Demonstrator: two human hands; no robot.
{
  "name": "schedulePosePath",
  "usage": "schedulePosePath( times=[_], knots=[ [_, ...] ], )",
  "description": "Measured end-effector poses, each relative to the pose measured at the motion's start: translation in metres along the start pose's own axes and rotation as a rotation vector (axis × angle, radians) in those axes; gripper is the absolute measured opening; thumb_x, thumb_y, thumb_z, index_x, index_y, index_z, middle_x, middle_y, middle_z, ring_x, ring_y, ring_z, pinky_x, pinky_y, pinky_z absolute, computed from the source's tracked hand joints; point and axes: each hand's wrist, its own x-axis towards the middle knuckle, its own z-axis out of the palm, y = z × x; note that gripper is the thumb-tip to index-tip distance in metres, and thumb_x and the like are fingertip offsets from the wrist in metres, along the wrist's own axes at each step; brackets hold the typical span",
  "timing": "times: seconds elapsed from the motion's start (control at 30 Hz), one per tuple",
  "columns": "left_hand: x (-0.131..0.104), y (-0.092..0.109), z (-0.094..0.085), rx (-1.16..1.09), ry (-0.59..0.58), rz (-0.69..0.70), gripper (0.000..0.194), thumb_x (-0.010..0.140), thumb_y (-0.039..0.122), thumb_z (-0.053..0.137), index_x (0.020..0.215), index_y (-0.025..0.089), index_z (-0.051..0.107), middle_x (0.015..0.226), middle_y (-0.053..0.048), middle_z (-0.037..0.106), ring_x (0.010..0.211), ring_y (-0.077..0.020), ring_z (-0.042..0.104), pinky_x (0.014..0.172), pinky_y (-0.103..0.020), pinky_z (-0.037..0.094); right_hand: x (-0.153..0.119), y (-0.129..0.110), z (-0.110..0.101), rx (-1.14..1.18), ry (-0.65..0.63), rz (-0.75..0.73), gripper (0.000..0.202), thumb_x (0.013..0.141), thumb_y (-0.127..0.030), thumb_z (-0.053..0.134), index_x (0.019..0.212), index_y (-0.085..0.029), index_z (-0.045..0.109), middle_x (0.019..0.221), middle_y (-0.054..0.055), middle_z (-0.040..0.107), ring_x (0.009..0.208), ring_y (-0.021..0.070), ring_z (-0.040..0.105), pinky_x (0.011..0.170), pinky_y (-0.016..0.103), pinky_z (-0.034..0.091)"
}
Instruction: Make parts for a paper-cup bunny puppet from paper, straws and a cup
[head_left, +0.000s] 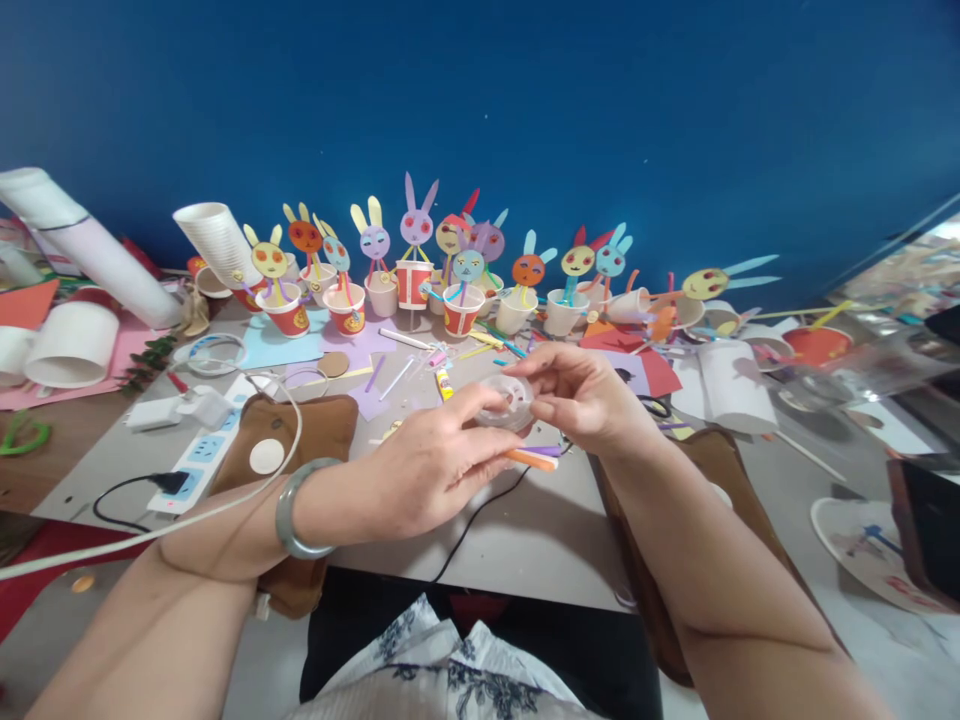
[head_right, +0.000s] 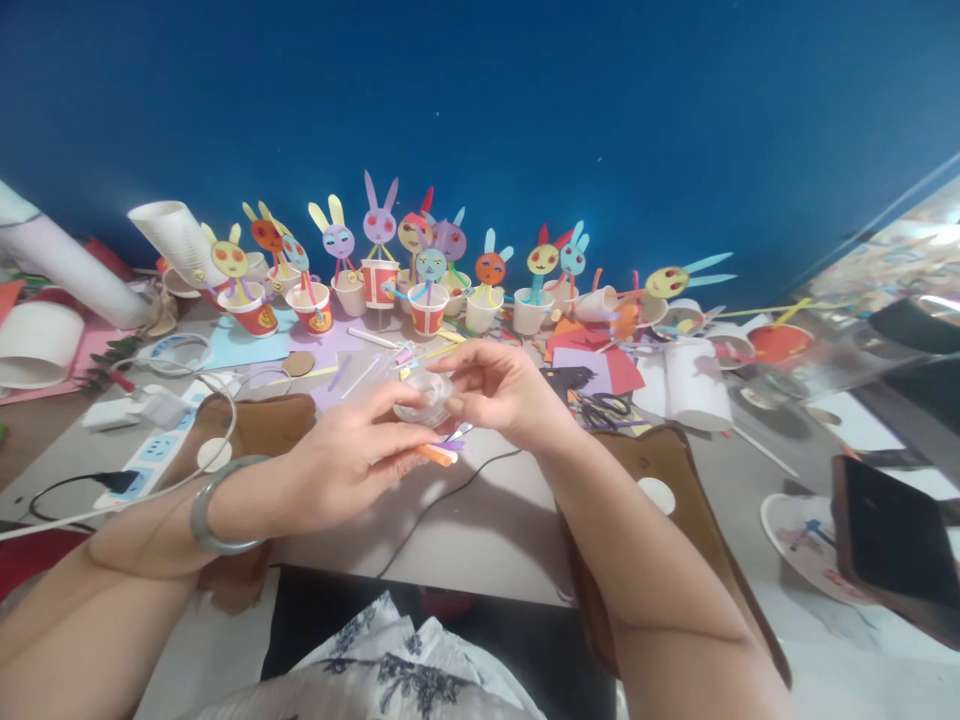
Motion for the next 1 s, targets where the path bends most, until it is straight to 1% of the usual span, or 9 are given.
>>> schedulePosePath(
  times=[0.17, 0.27, 0.37, 0.53, 0.67, 0.77, 0.9, 1.0],
  knots=[
    [0.0016, -0.0008, -0.0018, 0.005, 0.018, 0.008, 0.02, 0.101, 0.026, 0.056, 0.11, 0.021, 0.073, 0.118, -0.009, 0.059, 0.105, -0.0197, 0.065, 0.086, -0.034, 0.06, -0.0004, 0.0024, -0.0012, 0.017, -0.001, -0.002, 0.043, 0.065, -0.043, 0.093, 0.096, -0.02, 0.073, 0.069, 0.0, 0.076, 0.056, 0.0189, 0.075, 0.052, 0.027, 0.064],
    [0.0018, -0.0004, -0.0022, 0.005, 0.017, 0.011, 0.02, 0.1, 0.023, 0.056, 0.11, 0.02, 0.073, 0.118, -0.01, 0.06, 0.106, -0.0201, 0.065, 0.087, -0.034, 0.06, -0.0009, 0.0008, -0.0002, -0.036, 0.032, -0.029, 0.045, 0.064, -0.043, 0.094, 0.098, -0.019, 0.074, 0.072, 0.001, 0.077, 0.059, 0.0178, 0.075, 0.055, 0.026, 0.063],
    [0.0016, 0.0014, -0.0023, 0.013, 0.007, -0.009, 0.019, 0.099, 0.022, 0.056, 0.109, 0.019, 0.073, 0.117, -0.01, 0.06, 0.101, -0.0188, 0.066, 0.084, -0.034, 0.06, -0.0008, -0.0007, 0.0014, -0.071, 0.037, -0.039, 0.046, 0.063, -0.042, 0.094, 0.097, -0.018, 0.074, 0.073, 0.002, 0.077, 0.059, 0.017, 0.075, 0.056, 0.025, 0.063],
    [0.0017, 0.0032, -0.0014, 0.008, -0.006, -0.005, 0.02, 0.1, 0.024, 0.055, 0.106, 0.019, 0.073, 0.117, -0.009, 0.06, 0.089, -0.0149, 0.066, 0.078, -0.03, 0.06, 0.0009, 0.0016, 0.0017, -0.021, -0.008, -0.034, 0.042, 0.065, -0.041, 0.093, 0.093, -0.019, 0.072, 0.077, 0.002, 0.078, 0.056, 0.0165, 0.074, 0.051, 0.025, 0.062],
    [0.0015, 0.0027, -0.0013, 0.018, -0.001, -0.021, 0.02, 0.101, 0.026, 0.056, 0.106, 0.02, 0.074, 0.115, -0.009, 0.061, 0.096, -0.0184, 0.068, 0.082, -0.034, 0.061, 0.0019, 0.0048, -0.0006, -0.002, -0.015, -0.017, 0.042, 0.065, -0.045, 0.092, 0.092, -0.02, 0.072, 0.075, 0.001, 0.078, 0.056, 0.0166, 0.074, 0.048, 0.025, 0.062],
    [0.0013, 0.0022, -0.0023, 0.024, -0.007, -0.029, 0.02, 0.1, 0.026, 0.056, 0.108, 0.021, 0.074, 0.116, -0.009, 0.061, 0.102, -0.0208, 0.068, 0.085, -0.036, 0.061, 0.0021, 0.0062, -0.0018, -0.001, -0.021, -0.016, 0.042, 0.067, -0.044, 0.092, 0.096, -0.019, 0.073, 0.072, 0.001, 0.077, 0.057, 0.018, 0.075, 0.051, 0.026, 0.063],
    [0.0014, 0.0024, -0.0028, 0.02, -0.016, -0.03, 0.02, 0.101, 0.027, 0.056, 0.107, 0.02, 0.074, 0.117, -0.009, 0.06, 0.099, -0.0192, 0.068, 0.084, -0.034, 0.06, 0.0023, 0.0078, -0.0009, 0.0, -0.018, -0.057, 0.043, 0.065, -0.04, 0.093, 0.098, -0.019, 0.074, 0.071, 0.001, 0.077, 0.06, 0.0184, 0.076, 0.055, 0.026, 0.064],
    [0.0013, 0.0029, -0.0024, 0.01, -0.022, -0.014, 0.02, 0.101, 0.026, 0.056, 0.106, 0.018, 0.073, 0.117, -0.01, 0.06, 0.095, -0.017, 0.067, 0.083, -0.032, 0.06, 0.0025, 0.0087, -0.0003, 0.032, -0.024, -0.053, 0.04, 0.065, -0.036, 0.094, 0.096, -0.02, 0.073, 0.073, 0.001, 0.078, 0.059, 0.0171, 0.076, 0.054, 0.024, 0.062]
  ],
)
